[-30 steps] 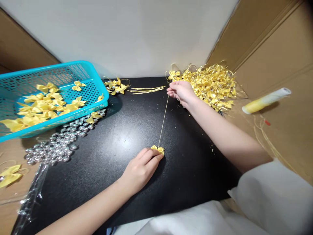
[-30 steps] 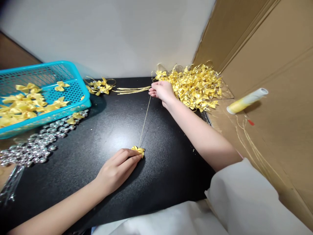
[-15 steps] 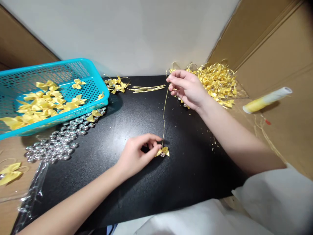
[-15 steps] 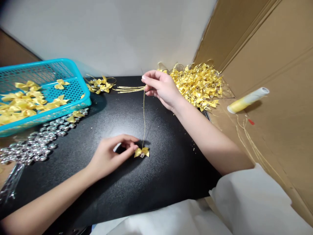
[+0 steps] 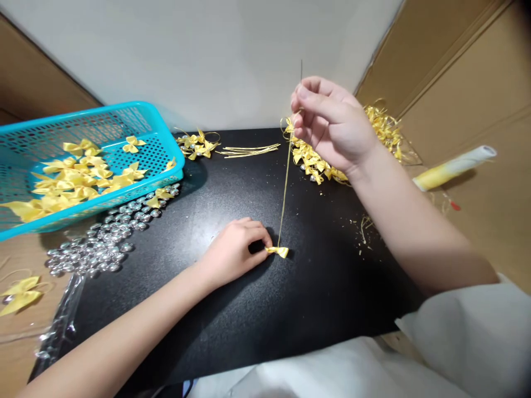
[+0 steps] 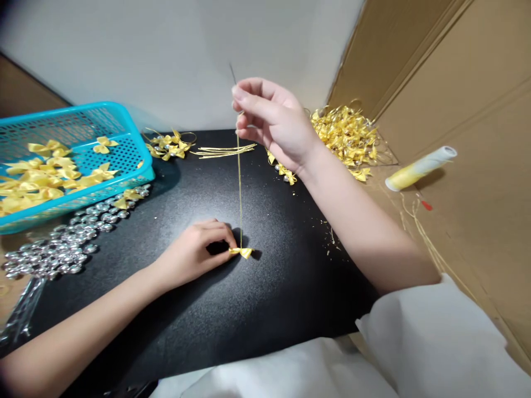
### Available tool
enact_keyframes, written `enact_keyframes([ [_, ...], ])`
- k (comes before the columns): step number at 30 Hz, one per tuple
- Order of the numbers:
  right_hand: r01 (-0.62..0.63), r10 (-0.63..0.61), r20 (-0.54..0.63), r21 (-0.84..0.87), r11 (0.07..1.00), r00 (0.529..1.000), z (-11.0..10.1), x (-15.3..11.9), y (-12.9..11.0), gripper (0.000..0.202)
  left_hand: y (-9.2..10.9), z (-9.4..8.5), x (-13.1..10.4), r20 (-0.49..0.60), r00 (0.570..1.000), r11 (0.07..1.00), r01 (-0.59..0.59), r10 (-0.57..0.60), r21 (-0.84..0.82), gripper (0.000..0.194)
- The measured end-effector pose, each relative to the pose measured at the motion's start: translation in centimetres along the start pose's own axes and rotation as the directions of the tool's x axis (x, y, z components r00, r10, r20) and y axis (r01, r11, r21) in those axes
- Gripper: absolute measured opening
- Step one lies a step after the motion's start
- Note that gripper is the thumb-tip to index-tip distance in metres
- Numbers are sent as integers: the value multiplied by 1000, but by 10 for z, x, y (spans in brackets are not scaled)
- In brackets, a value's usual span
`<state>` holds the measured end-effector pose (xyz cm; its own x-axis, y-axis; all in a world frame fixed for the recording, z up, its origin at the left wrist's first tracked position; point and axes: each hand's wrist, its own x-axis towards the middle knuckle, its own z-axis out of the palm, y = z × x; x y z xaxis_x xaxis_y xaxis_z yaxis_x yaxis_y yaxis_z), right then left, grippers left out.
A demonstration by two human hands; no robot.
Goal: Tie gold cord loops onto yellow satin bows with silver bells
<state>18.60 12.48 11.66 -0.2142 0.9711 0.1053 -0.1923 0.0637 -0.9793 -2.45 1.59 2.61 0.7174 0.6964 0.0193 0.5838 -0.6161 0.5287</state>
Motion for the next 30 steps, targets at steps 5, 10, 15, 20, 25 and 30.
enact_keyframes([
  [5, -22, 12, -189, -52, 998, 982, -16, 9, 11, 13, 1, 10, -14, -205, 931, 807, -135, 302, 575, 25],
  [10, -86, 65, -271, -67, 994, 960, -22, 10, 32, 18, 11, 15, -21, -204, 916, 765, -148, 345, 627, 28],
  [15, -216, 199, -259, -37, 976, 945, -18, 8, 49, 23, 23, 18, -23, -134, 934, 768, -184, 331, 614, 24],
  [20, -331, 299, -259, -88, 939, 918, -8, 10, 63, 27, 32, 25, -24, -105, 938, 781, -208, 330, 589, 21],
  [25, -338, 270, -330, -169, 926, 904, -1, 23, 77, 29, 31, 35, -28, -111, 932, 838, -254, 346, 483, 14],
  [30, -296, 217, -340, -200, 934, 915, 5, 37, 88, 29, 33, 43, -34, -128, 940, 858, -227, 317, 462, 13],
])
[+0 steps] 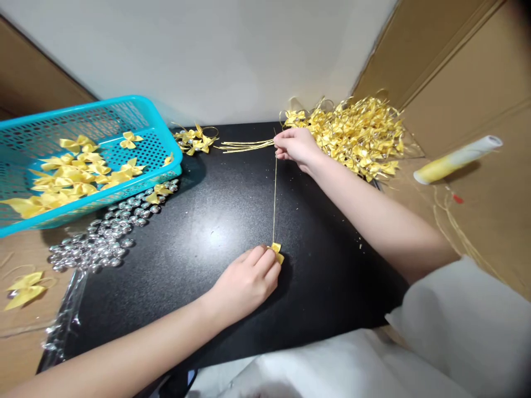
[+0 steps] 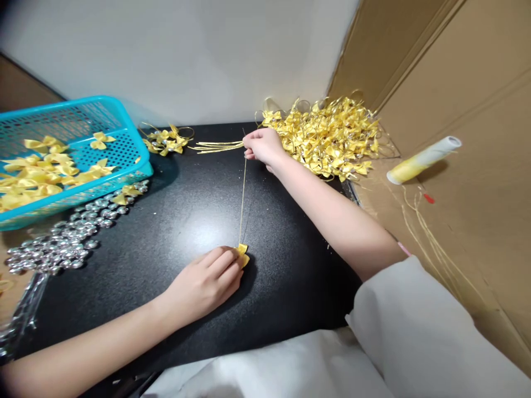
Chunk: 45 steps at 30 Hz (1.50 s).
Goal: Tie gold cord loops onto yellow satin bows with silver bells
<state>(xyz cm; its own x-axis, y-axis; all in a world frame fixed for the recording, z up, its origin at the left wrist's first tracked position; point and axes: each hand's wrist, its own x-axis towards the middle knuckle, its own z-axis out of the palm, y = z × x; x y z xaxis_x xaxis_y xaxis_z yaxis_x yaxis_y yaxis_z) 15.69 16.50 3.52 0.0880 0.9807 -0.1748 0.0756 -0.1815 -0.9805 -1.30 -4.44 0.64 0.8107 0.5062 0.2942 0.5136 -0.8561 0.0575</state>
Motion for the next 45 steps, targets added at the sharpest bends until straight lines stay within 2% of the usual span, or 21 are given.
enact_keyframes([
  [8, 37, -43, -78, -79, 996, 996, 17, 13, 15, 27, 11, 6, 4, -48, 995, 996, 86, -86, 1, 21],
  [14, 56, -66, -82, -116, 992, 994, 24, 16, 25, 24, 11, 11, 3, -66, 992, 993, 109, -111, -34, 22],
  [22, 69, -67, 103, -24, 997, 992, 30, 4, 17, 28, 9, 17, -1, -78, 995, 970, 38, -59, -241, 19],
  [29, 28, -39, 242, 47, 998, 969, 45, -2, 19, 29, 6, 15, 1, -96, 995, 955, 0, -30, -297, 22],
  [31, 33, -40, 280, 29, 999, 959, 48, -3, 21, 29, 5, 15, 1, -105, 994, 951, -10, -23, -308, 22],
  [34, 86, -54, 278, -107, 991, 959, 49, -2, 26, 26, 4, 15, 0, -129, 991, 944, -25, -19, -328, 21],
  [38, 221, -168, 207, -269, 938, 964, 41, -3, 23, 23, 5, 17, -3, -136, 989, 925, 4, -59, -380, 21],
  [40, 304, -250, 197, -326, 895, 948, 29, -15, 16, 21, 5, 16, -5, -139, 985, 911, 41, -107, -411, 20],
  [43, 444, -358, 271, -406, 799, 893, -1, -55, 4, 14, 2, 11, -7, -139, 958, 869, 159, -251, -469, 18],
  [45, 458, -292, 375, -503, 733, 879, -24, -94, 2, 18, -2, 6, -6, -108, 917, 814, 281, -384, -508, 14],
])
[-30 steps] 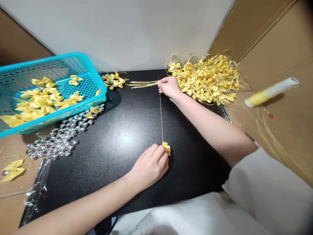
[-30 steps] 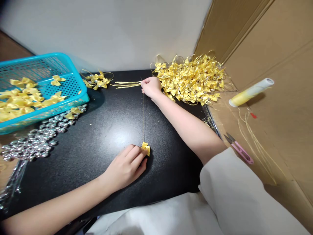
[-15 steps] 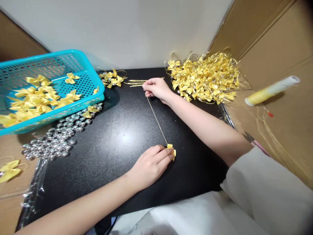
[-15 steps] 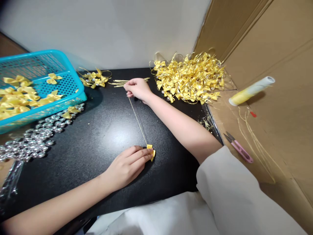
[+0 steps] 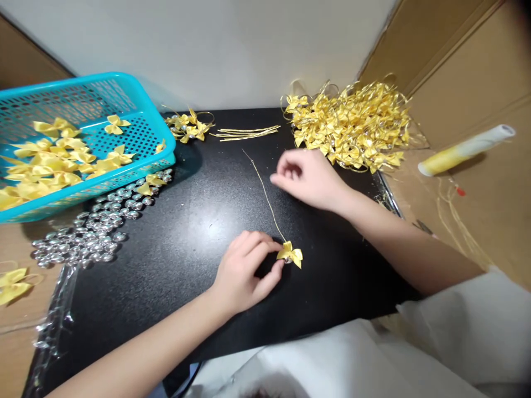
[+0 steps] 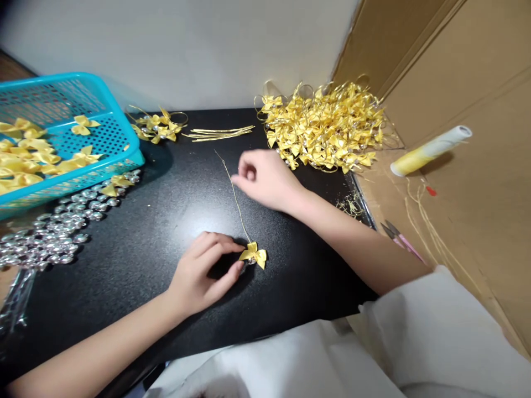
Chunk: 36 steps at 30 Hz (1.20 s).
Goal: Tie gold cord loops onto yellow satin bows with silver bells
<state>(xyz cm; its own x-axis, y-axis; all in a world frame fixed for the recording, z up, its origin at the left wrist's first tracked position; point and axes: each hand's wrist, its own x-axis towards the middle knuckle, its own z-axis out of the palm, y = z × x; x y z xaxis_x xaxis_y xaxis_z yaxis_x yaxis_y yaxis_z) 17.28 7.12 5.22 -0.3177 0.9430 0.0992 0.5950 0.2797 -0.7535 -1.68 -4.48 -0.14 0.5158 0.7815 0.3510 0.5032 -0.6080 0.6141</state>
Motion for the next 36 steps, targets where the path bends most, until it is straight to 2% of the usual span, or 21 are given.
enact_keyframes([
  [3, -72, 106, 278, -133, 989, 955, -8, -65, -4, 23, -2, -5, 7, 20, 988, 988, 155, -155, 5, 7],
  [4, -77, 124, 316, -157, 985, 941, -5, -81, -4, 23, -3, -6, 9, 50, 982, 983, 182, -182, 12, 7],
  [6, -102, 148, 303, -163, 981, 942, 4, -103, -3, 20, -1, -5, 14, 93, 970, 974, 225, -227, 25, 10],
  [10, -127, 173, 240, -195, 972, 955, 23, -104, -3, 13, 6, -1, 21, 107, 935, 941, 336, -339, 50, 12],
  [14, -73, 124, 274, -188, 979, 954, 29, -89, -3, 8, 8, 1, 25, 109, 917, 923, 376, -383, 80, 10],
  [18, -40, 82, 253, -167, 985, 964, 30, -89, 3, 3, 3, -1, 19, 97, 946, 950, 302, -309, 76, 7],
  [23, 81, -73, 201, -30, 996, 977, 29, -93, 19, 7, -2, -5, 9, 111, 989, 995, 92, -97, 49, 9],
  [26, 116, -130, 145, 106, 988, 981, 27, -93, 26, 10, -3, -6, 7, 145, 989, 997, -8, -3, 77, 14],
  [29, 122, -142, 107, 178, 977, 984, 25, -92, 29, 11, -4, -6, 6, 166, 985, 992, -60, 42, 107, 21],
  [32, 160, -174, 64, 181, 970, 983, 23, -91, 30, 16, -5, -6, 5, 187, 980, 984, -98, 70, 146, 28],
  [36, 355, -359, 72, 56, 933, 931, 22, -89, 35, 27, -6, -5, 3, 240, 966, 969, -143, 92, 201, 34],
])
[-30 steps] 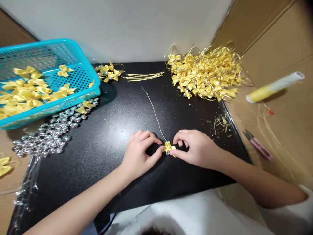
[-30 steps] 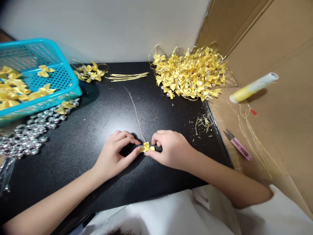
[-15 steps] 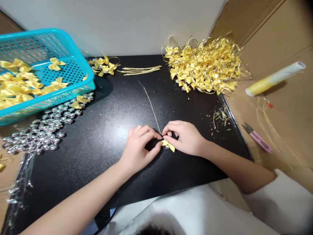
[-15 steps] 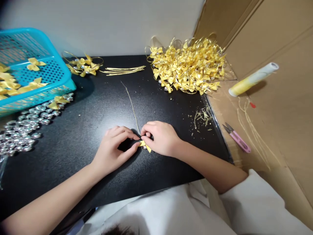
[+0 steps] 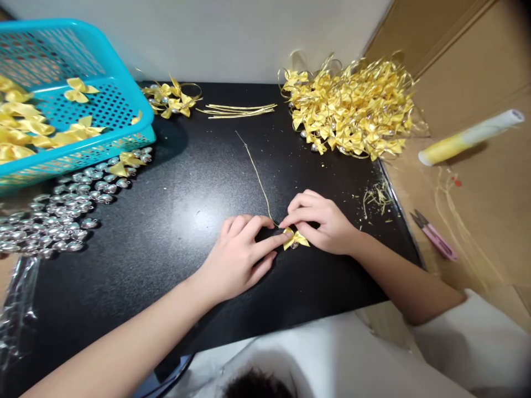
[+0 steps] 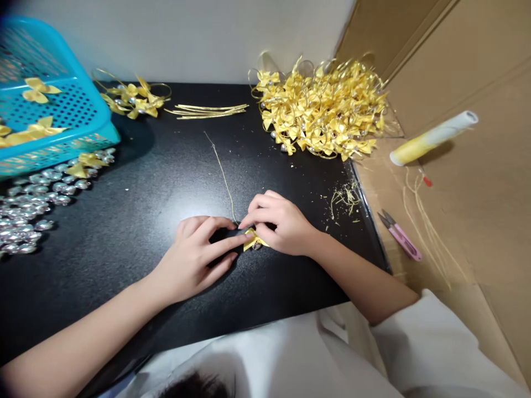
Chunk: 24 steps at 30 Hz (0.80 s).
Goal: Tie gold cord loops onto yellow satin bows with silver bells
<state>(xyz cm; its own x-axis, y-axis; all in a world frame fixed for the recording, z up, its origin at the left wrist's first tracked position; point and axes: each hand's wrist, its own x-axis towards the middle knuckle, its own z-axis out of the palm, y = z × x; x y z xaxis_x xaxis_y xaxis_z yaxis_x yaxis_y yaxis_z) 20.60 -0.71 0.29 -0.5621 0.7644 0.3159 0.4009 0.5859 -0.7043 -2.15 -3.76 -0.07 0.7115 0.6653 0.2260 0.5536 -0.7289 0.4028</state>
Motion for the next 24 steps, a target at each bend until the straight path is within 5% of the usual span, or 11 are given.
enact_keyframes([
  [4, 106, -96, 82, -132, 986, 992, 0, -1, 6, 27, 0, 1, 1, 31, 999, 1000, 17, -18, 19, 32],
  [17, -5, 2, -16, -179, 984, 1000, -5, 0, -1, 16, 8, -7, 1, -37, 998, 989, -50, 56, 142, 18],
  [24, 52, -10, 205, -203, 978, 979, -7, -2, -1, 12, 9, -5, 2, -94, 989, 978, -91, 110, 187, 14],
])
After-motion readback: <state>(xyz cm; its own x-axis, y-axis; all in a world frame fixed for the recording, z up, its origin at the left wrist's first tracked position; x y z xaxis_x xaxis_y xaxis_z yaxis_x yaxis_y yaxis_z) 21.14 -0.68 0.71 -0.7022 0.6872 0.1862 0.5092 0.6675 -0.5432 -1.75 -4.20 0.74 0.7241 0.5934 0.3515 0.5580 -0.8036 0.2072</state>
